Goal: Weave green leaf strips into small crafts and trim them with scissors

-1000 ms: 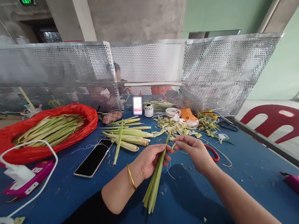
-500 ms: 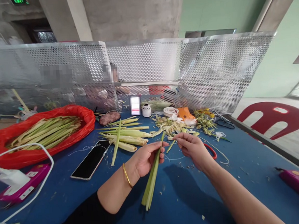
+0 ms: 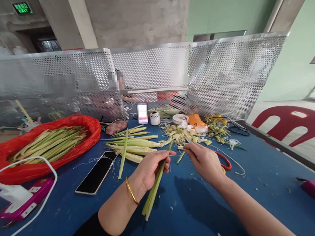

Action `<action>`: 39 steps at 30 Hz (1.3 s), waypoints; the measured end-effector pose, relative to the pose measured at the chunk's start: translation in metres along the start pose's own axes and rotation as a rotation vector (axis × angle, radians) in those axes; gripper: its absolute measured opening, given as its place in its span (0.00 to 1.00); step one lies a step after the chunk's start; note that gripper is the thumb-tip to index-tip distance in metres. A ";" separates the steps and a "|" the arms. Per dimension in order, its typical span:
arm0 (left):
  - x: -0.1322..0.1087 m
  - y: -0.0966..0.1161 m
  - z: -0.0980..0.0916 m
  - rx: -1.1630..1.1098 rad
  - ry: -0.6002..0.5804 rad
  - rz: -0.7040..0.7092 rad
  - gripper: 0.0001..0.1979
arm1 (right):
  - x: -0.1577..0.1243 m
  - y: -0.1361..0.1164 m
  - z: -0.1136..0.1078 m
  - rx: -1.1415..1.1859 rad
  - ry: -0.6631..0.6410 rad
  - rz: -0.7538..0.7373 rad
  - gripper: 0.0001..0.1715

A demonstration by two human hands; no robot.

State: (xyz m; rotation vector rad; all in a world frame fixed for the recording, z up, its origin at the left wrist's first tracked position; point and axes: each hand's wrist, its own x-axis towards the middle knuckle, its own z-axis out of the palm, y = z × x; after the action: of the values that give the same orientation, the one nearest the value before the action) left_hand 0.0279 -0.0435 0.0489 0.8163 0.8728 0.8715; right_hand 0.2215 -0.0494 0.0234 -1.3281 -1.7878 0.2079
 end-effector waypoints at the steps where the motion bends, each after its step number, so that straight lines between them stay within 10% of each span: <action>1: 0.000 -0.001 0.001 0.020 -0.004 0.016 0.07 | 0.000 -0.001 0.001 0.029 -0.005 -0.003 0.13; 10: -0.003 -0.015 0.010 0.220 -0.095 0.034 0.13 | -0.007 -0.024 0.019 0.955 -0.201 0.406 0.11; 28: -0.002 -0.017 0.010 0.279 0.006 0.059 0.10 | -0.009 -0.027 0.022 0.904 -0.011 0.411 0.17; 39: 0.000 -0.002 0.005 0.157 0.077 0.010 0.06 | -0.005 -0.016 0.017 0.793 -0.380 0.385 0.14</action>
State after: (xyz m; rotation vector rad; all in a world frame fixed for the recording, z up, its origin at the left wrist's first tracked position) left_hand 0.0327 -0.0459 0.0490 0.9286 1.0156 0.8553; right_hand 0.1986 -0.0544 0.0199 -1.0525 -1.4547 1.3061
